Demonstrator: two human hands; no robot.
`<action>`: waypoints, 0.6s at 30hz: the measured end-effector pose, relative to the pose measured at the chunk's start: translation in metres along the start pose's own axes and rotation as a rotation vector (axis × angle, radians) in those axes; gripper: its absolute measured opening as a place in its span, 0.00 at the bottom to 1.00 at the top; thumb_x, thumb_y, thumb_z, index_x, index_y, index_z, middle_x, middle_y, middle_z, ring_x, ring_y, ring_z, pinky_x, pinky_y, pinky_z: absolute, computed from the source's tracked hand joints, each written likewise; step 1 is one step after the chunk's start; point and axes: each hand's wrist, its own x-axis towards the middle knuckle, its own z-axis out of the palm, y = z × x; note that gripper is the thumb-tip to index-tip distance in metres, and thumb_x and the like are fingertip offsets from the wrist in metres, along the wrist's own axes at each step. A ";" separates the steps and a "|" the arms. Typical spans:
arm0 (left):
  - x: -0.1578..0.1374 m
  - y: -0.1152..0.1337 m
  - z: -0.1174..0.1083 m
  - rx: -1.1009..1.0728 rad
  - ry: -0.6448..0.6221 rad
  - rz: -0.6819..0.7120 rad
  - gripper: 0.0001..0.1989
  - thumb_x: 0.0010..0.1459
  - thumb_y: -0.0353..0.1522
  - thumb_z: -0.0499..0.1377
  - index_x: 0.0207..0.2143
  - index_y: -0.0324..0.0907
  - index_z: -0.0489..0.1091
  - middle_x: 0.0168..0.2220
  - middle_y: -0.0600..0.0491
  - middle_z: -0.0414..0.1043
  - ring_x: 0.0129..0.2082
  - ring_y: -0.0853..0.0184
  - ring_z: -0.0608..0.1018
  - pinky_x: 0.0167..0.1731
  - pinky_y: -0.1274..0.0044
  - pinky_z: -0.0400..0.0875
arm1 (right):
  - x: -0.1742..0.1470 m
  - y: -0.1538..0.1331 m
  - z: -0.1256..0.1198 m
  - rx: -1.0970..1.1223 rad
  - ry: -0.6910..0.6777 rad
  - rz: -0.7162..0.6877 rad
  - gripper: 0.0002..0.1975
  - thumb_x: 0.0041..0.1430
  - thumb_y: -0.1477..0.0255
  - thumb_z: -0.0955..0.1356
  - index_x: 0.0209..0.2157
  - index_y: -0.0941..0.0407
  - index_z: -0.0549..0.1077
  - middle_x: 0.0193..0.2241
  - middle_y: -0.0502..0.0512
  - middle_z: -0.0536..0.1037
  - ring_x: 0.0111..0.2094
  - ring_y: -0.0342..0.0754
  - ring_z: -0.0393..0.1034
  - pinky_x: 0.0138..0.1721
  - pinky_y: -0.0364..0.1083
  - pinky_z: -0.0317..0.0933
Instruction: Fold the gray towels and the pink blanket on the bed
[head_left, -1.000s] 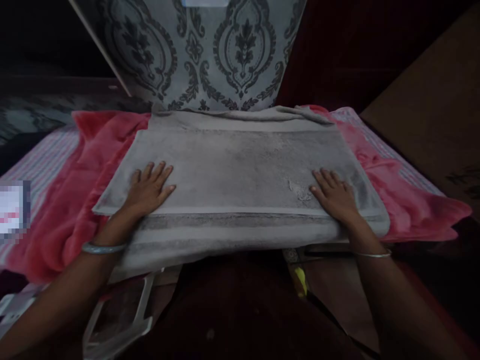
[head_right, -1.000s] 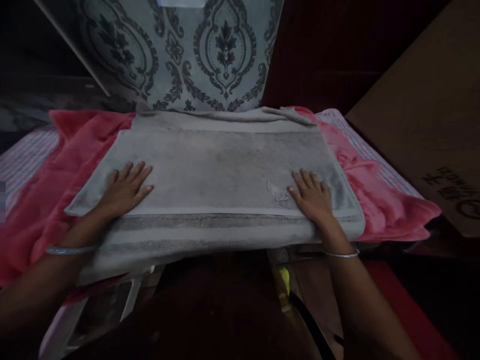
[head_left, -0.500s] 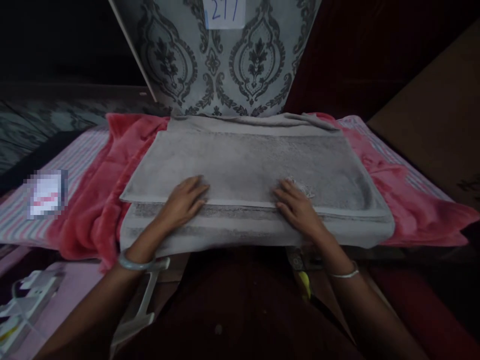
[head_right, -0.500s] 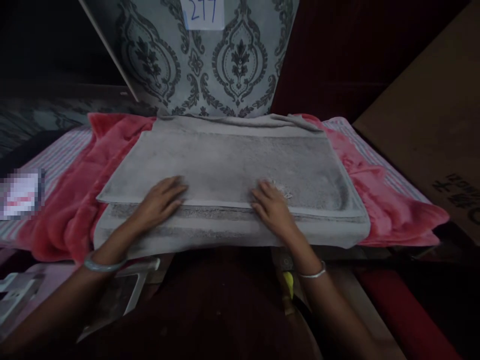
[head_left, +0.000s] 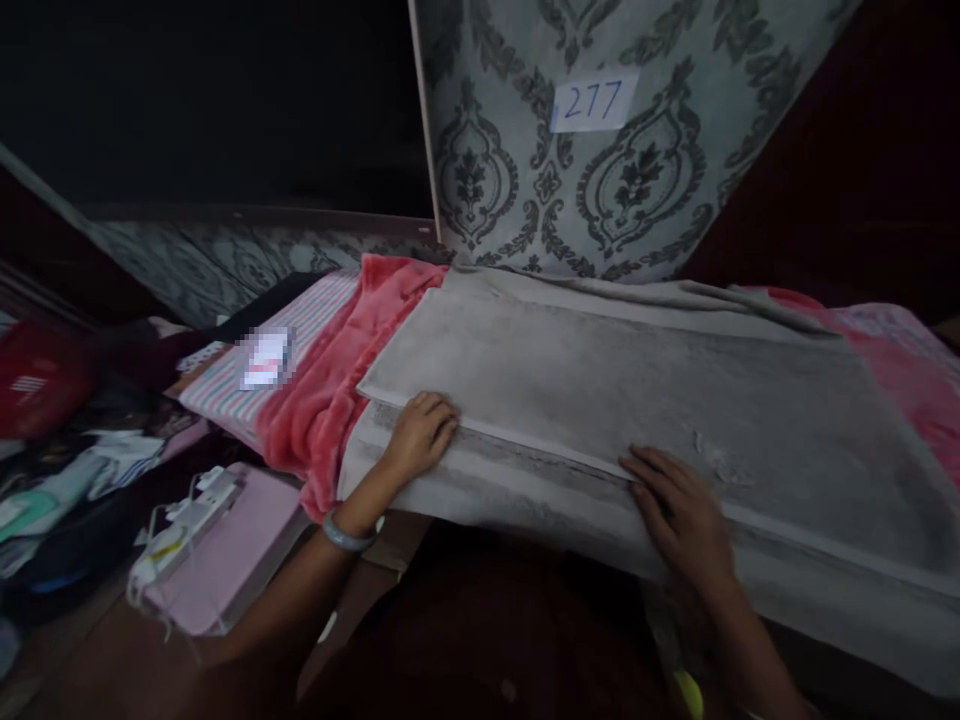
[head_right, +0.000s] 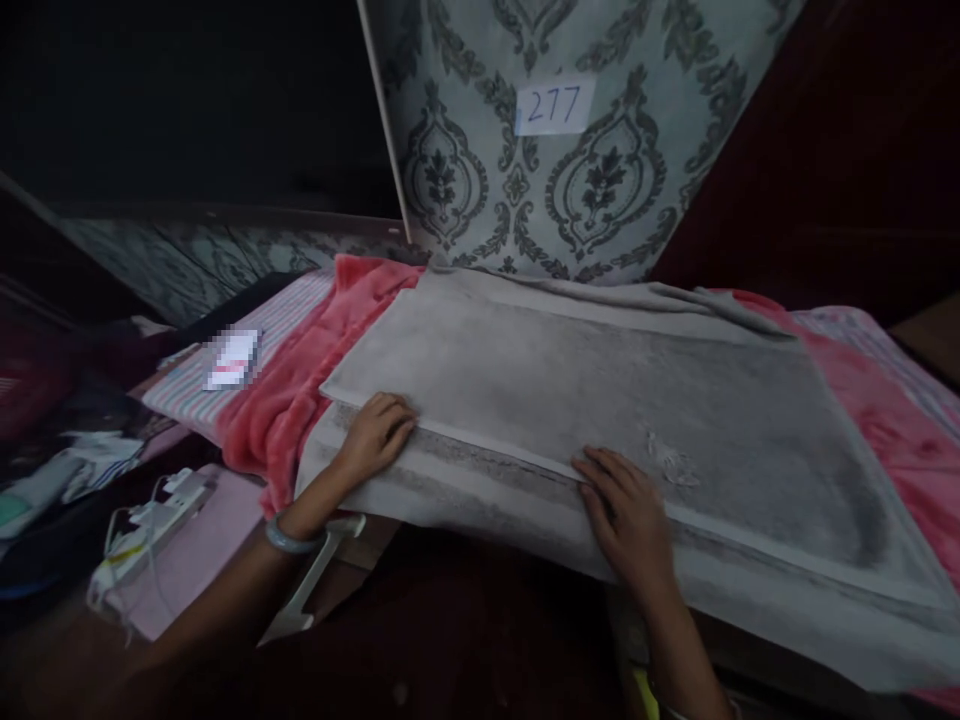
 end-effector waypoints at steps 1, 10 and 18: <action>-0.002 -0.008 -0.005 0.038 0.058 -0.065 0.11 0.65 0.34 0.52 0.39 0.43 0.75 0.41 0.44 0.74 0.44 0.57 0.74 0.48 0.62 0.70 | -0.001 0.001 0.001 -0.007 0.005 -0.007 0.19 0.70 0.58 0.61 0.51 0.48 0.79 0.54 0.57 0.78 0.58 0.60 0.70 0.60 0.65 0.62; -0.010 -0.094 -0.049 0.106 0.208 -0.718 0.20 0.60 0.37 0.52 0.48 0.36 0.73 0.47 0.39 0.78 0.47 0.53 0.78 0.51 0.63 0.72 | -0.004 0.006 0.006 -0.032 0.064 -0.104 0.17 0.70 0.62 0.63 0.53 0.49 0.77 0.53 0.58 0.79 0.55 0.60 0.72 0.56 0.64 0.66; 0.012 -0.110 -0.054 0.124 0.128 -0.853 0.17 0.57 0.43 0.56 0.42 0.42 0.72 0.44 0.42 0.79 0.45 0.52 0.80 0.45 0.66 0.72 | -0.003 0.007 0.010 -0.034 0.071 -0.127 0.17 0.70 0.63 0.63 0.55 0.47 0.76 0.55 0.57 0.78 0.56 0.60 0.72 0.55 0.64 0.66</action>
